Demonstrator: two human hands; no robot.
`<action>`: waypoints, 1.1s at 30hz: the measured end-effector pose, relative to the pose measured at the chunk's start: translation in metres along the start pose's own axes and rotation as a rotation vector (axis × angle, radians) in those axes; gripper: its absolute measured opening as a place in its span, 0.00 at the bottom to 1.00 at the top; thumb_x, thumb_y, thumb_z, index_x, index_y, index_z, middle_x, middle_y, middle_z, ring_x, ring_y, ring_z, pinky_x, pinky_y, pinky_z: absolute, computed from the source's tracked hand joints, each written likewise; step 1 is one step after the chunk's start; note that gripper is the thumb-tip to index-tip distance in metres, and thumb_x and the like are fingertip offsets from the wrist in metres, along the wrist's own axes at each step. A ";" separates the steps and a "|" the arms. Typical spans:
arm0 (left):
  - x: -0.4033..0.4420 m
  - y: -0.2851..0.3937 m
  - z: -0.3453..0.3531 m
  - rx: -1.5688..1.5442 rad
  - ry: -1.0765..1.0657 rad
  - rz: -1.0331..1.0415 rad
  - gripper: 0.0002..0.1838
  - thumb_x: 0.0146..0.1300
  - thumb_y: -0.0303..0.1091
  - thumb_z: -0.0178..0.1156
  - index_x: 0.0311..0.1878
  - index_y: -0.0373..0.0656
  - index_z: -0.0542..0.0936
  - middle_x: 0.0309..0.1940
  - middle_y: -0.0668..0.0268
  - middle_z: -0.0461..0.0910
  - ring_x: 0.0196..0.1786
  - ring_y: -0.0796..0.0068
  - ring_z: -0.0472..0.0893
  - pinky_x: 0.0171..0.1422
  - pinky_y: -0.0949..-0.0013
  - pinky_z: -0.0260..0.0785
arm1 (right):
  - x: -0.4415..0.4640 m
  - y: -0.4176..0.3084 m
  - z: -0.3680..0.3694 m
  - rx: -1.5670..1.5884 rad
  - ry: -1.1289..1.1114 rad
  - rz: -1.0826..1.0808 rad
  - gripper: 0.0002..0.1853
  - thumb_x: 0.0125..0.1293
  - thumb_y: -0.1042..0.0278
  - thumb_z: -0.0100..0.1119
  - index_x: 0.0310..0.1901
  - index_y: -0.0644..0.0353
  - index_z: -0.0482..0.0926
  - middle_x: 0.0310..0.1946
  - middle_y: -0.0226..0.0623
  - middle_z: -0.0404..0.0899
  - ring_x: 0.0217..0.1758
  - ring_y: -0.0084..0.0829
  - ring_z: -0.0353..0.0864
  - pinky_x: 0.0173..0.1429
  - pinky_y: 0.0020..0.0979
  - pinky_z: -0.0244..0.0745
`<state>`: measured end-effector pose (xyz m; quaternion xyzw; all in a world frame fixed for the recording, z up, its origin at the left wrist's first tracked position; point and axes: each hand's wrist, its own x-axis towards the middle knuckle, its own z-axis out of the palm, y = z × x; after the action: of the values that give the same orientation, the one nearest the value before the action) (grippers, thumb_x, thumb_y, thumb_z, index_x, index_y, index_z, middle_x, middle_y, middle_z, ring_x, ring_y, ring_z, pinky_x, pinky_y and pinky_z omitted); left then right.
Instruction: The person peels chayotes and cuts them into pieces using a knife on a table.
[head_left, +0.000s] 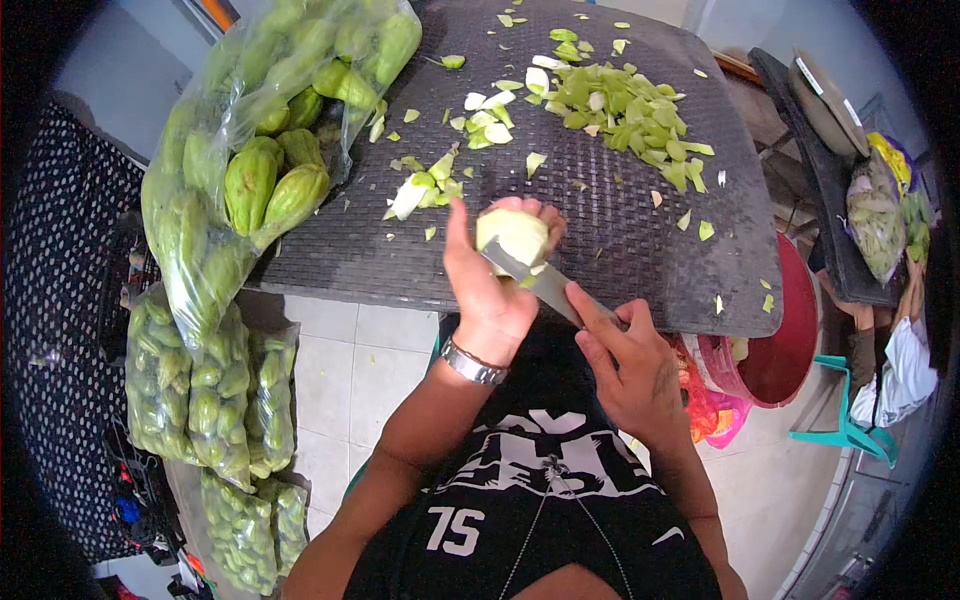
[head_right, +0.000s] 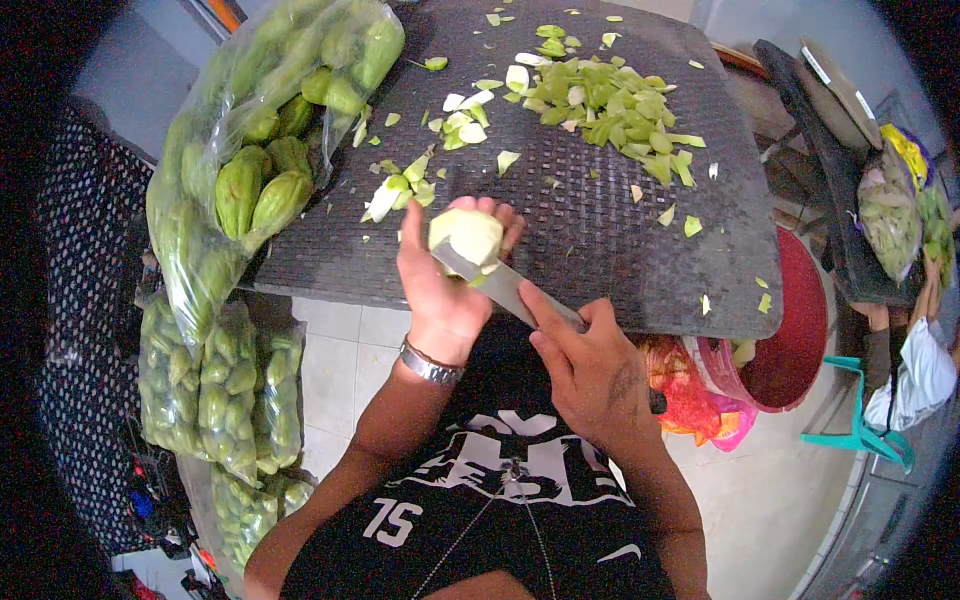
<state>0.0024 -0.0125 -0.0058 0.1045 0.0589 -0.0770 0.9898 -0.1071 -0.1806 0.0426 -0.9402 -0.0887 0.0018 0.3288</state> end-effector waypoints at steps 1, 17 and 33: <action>0.003 0.005 -0.006 -0.007 -0.070 0.028 0.31 0.81 0.60 0.41 0.47 0.36 0.78 0.44 0.51 0.82 0.55 0.46 0.81 0.77 0.42 0.66 | -0.001 0.001 0.001 -0.025 0.020 -0.012 0.24 0.77 0.60 0.58 0.73 0.37 0.76 0.40 0.50 0.71 0.36 0.47 0.81 0.44 0.44 0.79; -0.003 0.014 0.001 0.064 0.202 -0.097 0.13 0.70 0.34 0.58 0.50 0.34 0.75 0.49 0.46 0.81 0.61 0.38 0.81 0.73 0.32 0.71 | 0.026 0.025 0.000 0.391 0.119 0.217 0.24 0.83 0.61 0.50 0.76 0.53 0.71 0.37 0.41 0.82 0.34 0.29 0.80 0.42 0.33 0.78; 0.003 0.031 0.009 0.444 0.106 -0.151 0.17 0.77 0.43 0.56 0.50 0.35 0.78 0.49 0.49 0.85 0.50 0.49 0.88 0.59 0.40 0.84 | 0.021 0.060 -0.008 0.594 0.139 0.404 0.24 0.84 0.59 0.50 0.74 0.57 0.72 0.32 0.31 0.81 0.25 0.18 0.72 0.32 0.25 0.72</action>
<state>0.0118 0.0154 0.0085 0.3189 0.1000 -0.1564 0.9294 -0.0758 -0.2281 0.0133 -0.8001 0.1259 0.0284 0.5858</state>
